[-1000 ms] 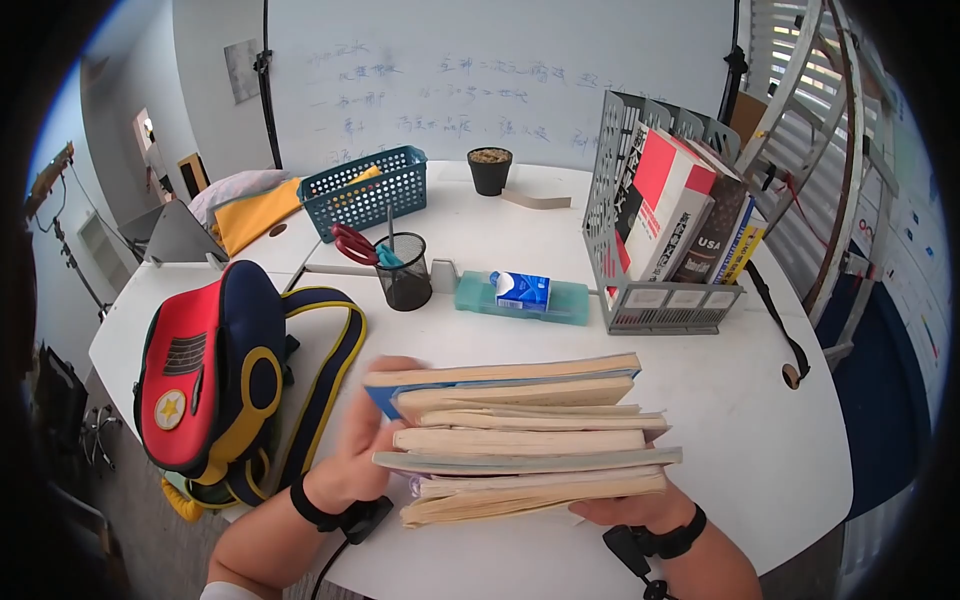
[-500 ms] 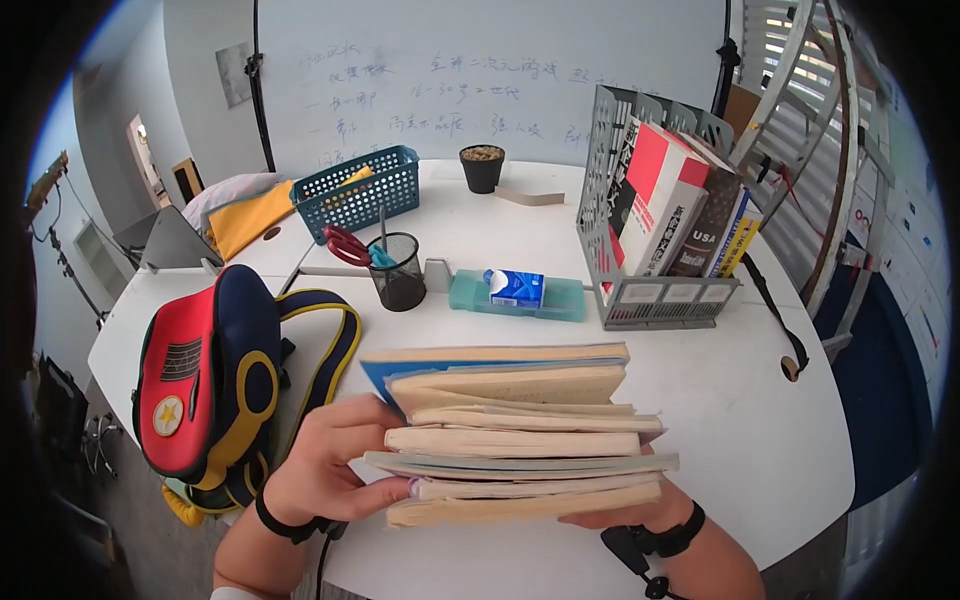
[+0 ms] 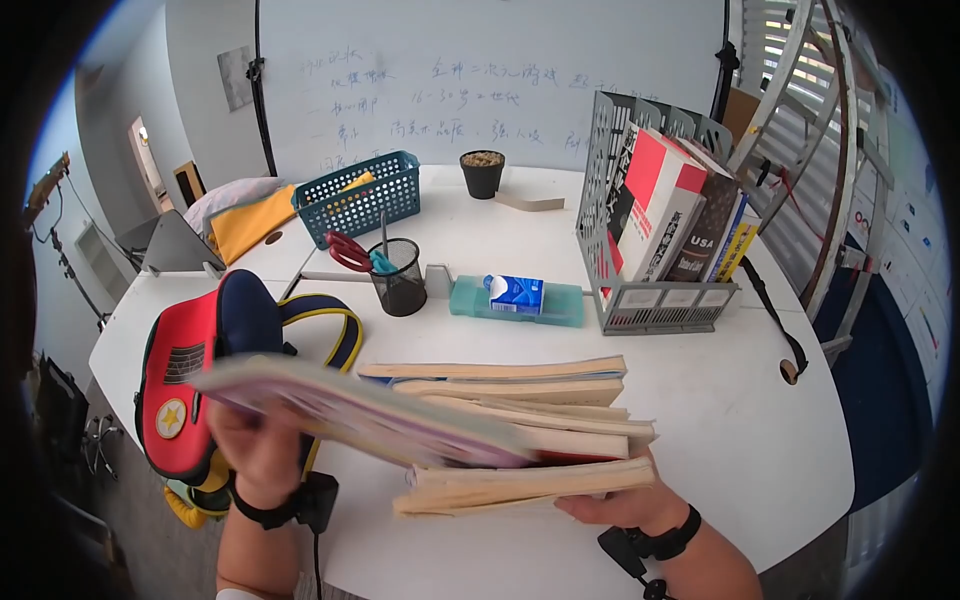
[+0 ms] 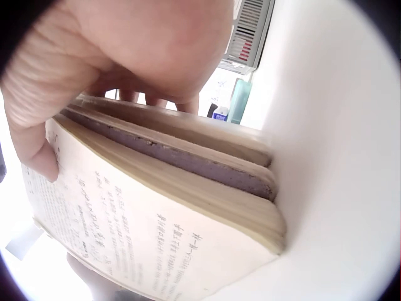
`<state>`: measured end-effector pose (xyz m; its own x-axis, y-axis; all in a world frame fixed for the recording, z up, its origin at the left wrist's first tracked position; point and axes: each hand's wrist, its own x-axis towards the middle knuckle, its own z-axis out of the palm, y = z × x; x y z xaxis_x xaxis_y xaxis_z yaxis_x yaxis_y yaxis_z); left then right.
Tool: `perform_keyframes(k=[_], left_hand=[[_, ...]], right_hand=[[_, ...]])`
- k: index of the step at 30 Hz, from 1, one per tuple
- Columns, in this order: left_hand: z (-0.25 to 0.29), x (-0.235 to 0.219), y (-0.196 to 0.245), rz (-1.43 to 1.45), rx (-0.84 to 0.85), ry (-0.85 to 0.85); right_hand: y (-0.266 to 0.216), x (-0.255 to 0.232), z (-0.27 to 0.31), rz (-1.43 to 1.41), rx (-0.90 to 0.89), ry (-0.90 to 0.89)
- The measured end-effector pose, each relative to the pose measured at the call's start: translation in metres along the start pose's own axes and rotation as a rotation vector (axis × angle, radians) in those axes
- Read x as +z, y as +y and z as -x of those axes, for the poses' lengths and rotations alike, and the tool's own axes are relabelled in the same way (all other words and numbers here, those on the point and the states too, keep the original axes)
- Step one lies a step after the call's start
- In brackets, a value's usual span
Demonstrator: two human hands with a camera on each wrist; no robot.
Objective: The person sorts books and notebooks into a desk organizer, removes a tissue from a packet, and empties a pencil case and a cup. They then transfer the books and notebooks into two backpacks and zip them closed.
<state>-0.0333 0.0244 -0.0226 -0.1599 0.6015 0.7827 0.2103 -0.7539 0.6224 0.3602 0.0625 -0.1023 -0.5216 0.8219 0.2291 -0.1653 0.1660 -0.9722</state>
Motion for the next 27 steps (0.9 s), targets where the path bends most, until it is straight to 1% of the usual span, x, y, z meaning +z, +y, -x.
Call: perform_keyframes(k=[1, 2, 4, 6, 8, 9, 11, 12, 13, 15, 16, 17, 18, 19, 20, 21, 22, 23, 25, 26, 27], left_hand=[[0.0, -0.005, -0.004, 0.112, -0.011, 0.237], [-0.006, -0.015, -0.005, 0.11, -0.009, 0.23], [-0.027, -0.029, -0.001, 0.148, 0.151, 0.599], [-0.029, -0.03, -0.002, 0.127, 0.146, 0.594], [-0.028, -0.025, -0.015, 0.051, 0.151, 0.6], [-0.027, -0.027, -0.022, 0.05, 0.15, 0.609], [-0.028, -0.034, -0.029, -0.123, 0.173, 0.565], [-0.03, -0.044, -0.028, -0.077, 0.146, 0.581], [-0.032, -0.043, -0.026, -0.078, 0.148, 0.578], [-0.033, -0.036, -0.022, 0.043, 0.102, 0.598], [-0.029, -0.023, -0.022, 0.039, 0.092, 0.536], [-0.022, -0.008, -0.028, 0.028, 0.047, 0.502], [-0.013, 0.0, -0.031, 0.09, -0.054, 0.362], [-0.008, 0.019, -0.025, 0.178, -0.153, 0.289], [0.007, 0.026, -0.033, 0.227, -0.224, 0.183], [0.016, 0.036, -0.03, 0.355, -0.317, 0.078], [0.028, 0.04, -0.034, 0.478, -0.37, -0.025], [0.032, 0.053, -0.031, 0.541, -0.393, -0.044], [0.038, 0.051, -0.027, 0.554, -0.572, -0.228], [0.037, 0.054, -0.028, 0.554, -0.573, -0.23], [0.034, 0.058, -0.029, 0.496, -0.567, -0.342]], right_hand=[[-0.003, -0.001, 0.0, 0.044, 0.007, 0.011], [-0.004, -0.001, 0.0, 0.088, 0.011, 0.024], [-0.006, 0.0, 0.0, 0.065, 0.016, 0.04], [-0.007, 0.001, -0.002, 0.048, 0.023, 0.046], [-0.005, 0.002, -0.003, -0.059, 0.029, 0.053], [-0.005, 0.001, -0.004, -0.054, 0.034, 0.047], [-0.002, -0.005, -0.004, 0.028, -0.007, -0.013], [0.001, -0.005, -0.002, 0.026, -0.01, -0.013], [0.004, -0.005, 0.002, 0.024, 0.002, 0.008], [0.01, -0.008, 0.001, 0.024, 0.012, 0.029], [0.015, -0.011, -0.003, 0.291, -0.167, -0.045], [0.017, -0.012, -0.006, 0.556, -0.344, -0.123], [0.016, -0.011, -0.004, 0.557, -0.342, -0.13], [0.015, -0.01, 0.0, 0.276, -0.173, -0.066], [0.015, -0.01, 0.004, -0.006, -0.006, 0.003], [0.016, -0.01, 0.006, -0.008, -0.007, 0.008], [0.019, -0.01, 0.009, -0.022, 0.01, 0.016], [0.021, -0.01, 0.011, -0.035, 0.026, 0.026], [0.026, -0.011, 0.013, -0.06, 0.057, 0.04], [0.028, -0.011, 0.013, -0.072, 0.073, 0.044], [0.03, -0.011, 0.012, -0.084, 0.089, 0.047]])
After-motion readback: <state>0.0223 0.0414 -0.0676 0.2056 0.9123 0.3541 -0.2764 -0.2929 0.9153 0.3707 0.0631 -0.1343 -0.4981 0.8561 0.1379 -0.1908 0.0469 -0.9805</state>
